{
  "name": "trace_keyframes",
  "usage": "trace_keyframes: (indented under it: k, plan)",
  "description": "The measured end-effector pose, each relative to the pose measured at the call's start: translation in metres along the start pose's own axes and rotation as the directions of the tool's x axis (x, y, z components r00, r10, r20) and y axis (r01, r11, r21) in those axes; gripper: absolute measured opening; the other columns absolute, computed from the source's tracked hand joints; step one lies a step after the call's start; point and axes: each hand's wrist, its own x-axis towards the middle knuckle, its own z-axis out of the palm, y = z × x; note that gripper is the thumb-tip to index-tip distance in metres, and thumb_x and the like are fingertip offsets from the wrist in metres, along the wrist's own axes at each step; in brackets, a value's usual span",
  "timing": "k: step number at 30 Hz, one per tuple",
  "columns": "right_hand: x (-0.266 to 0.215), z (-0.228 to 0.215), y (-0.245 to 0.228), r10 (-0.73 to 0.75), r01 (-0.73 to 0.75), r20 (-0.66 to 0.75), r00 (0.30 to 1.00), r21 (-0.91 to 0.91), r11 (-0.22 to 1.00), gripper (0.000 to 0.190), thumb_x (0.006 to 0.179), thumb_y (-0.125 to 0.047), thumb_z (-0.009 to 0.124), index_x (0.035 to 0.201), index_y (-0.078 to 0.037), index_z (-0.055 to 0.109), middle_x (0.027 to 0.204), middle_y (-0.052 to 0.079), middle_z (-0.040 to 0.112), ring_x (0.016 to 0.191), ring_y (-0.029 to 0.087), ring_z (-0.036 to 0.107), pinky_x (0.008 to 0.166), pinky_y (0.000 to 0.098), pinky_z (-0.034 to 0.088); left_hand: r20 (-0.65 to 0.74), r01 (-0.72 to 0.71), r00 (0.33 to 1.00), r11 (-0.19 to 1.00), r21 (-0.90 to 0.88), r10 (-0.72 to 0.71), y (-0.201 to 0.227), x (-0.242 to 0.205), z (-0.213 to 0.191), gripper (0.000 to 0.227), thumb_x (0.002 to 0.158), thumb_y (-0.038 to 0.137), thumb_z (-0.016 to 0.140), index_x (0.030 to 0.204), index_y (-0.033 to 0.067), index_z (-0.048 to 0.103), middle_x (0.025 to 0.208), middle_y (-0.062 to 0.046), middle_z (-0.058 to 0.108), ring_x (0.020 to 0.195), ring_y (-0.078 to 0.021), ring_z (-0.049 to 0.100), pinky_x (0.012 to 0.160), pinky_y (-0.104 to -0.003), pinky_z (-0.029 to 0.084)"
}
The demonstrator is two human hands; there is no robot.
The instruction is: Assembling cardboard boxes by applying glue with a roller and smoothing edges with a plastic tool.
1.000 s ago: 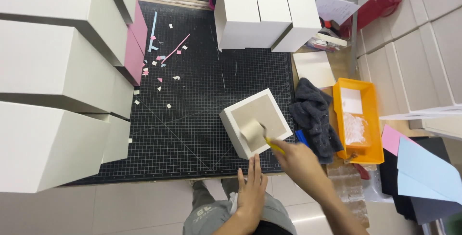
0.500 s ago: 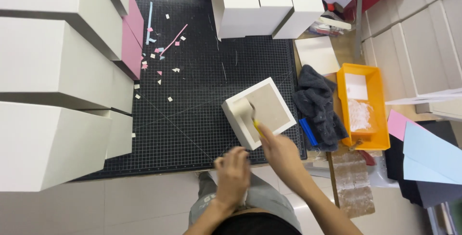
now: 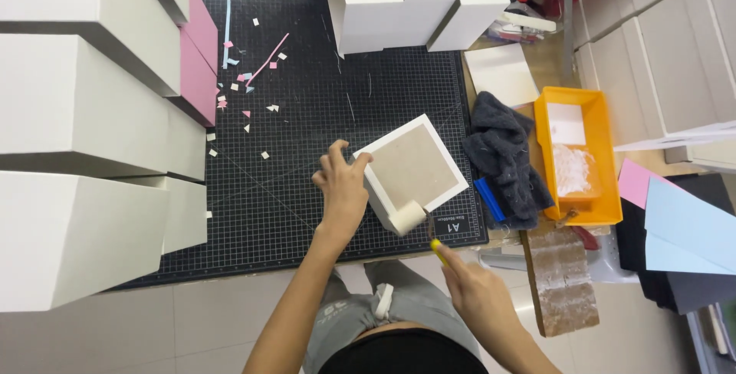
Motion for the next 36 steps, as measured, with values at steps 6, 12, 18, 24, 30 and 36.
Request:
trace_keyframes:
  k: [6,12,18,24,30,36]
  plan:
    - [0.072,-0.096,0.009,-0.137,0.109,0.047,0.989,0.382,0.918,0.028,0.088,-0.016,0.068,0.114,-0.021,0.077,0.078,0.017,0.079,0.064,0.031,0.075,0.058,0.0361,0.059,0.123,0.105,0.987,0.994,0.018,-0.106,0.015,0.014,-0.018,0.035,0.085,-0.014,0.055,0.100,0.0130,0.072,0.141,-0.019,0.032,0.114,-0.0377,0.038,0.091,-0.059,0.035]
    - [0.165,-0.130,0.049,-0.738,0.717,0.155,0.657,0.177,0.675,0.023,0.086,-0.018,0.070,0.107,-0.016,0.078,0.067,0.015,0.072,0.053,0.034,0.066,0.050,0.0445,0.053,0.119,0.216,0.969,0.976,-0.001,-0.215,0.035,0.016,-0.020,0.037,0.085,-0.016,0.052,0.100,0.0095,0.074,0.146,-0.024,0.027,0.117,-0.0421,0.035,0.093,-0.065,0.029]
    - [0.233,-0.127,0.087,-0.843,0.850,0.324,0.429,0.172,0.498,0.017,0.089,-0.027,0.070,0.100,-0.022,0.081,0.069,0.004,0.074,0.055,0.023,0.069,0.051,0.0322,0.057,0.082,0.332,0.940,0.943,-0.015,-0.330,0.047,0.005,-0.015,0.038,0.088,-0.014,0.052,0.107,0.0106,0.072,0.148,-0.023,0.023,0.119,-0.0415,0.032,0.095,-0.065,0.028]
    - [0.237,-0.136,0.096,-0.824,0.883,0.365,0.434,0.011,0.469,0.018,0.088,-0.032,0.069,0.103,-0.030,0.079,0.063,-0.001,0.068,0.050,0.022,0.064,0.050,0.0326,0.055,0.032,0.380,0.925,0.924,-0.035,-0.379,0.060,0.001,-0.018,0.040,0.088,-0.015,0.049,0.110,0.0088,0.072,0.149,-0.026,0.023,0.121,-0.0431,0.032,0.095,-0.066,0.028]
    - [0.241,-0.137,0.114,-0.875,0.907,0.299,0.381,0.062,0.417,0.018,0.089,-0.033,0.068,0.103,-0.032,0.079,0.059,-0.003,0.067,0.044,0.020,0.059,0.046,0.0318,0.052,0.028,0.399,0.917,0.917,-0.009,-0.398,0.065,-0.003,-0.016,0.044,0.088,-0.016,0.048,0.115,0.0098,0.072,0.150,-0.025,0.023,0.122,-0.0433,0.032,0.096,-0.066,0.027]
    - [0.227,-0.130,0.101,-0.865,0.901,0.305,0.398,0.046,0.431,0.019,0.089,-0.032,0.068,0.105,-0.032,0.078,0.062,-0.001,0.067,0.046,0.021,0.061,0.046,0.0328,0.052,0.022,0.406,0.913,0.914,0.017,-0.406,0.068,-0.002,-0.015,0.045,0.086,-0.017,0.049,0.114,0.0102,0.072,0.151,-0.025,0.023,0.122,-0.0429,0.032,0.096,-0.064,0.027]
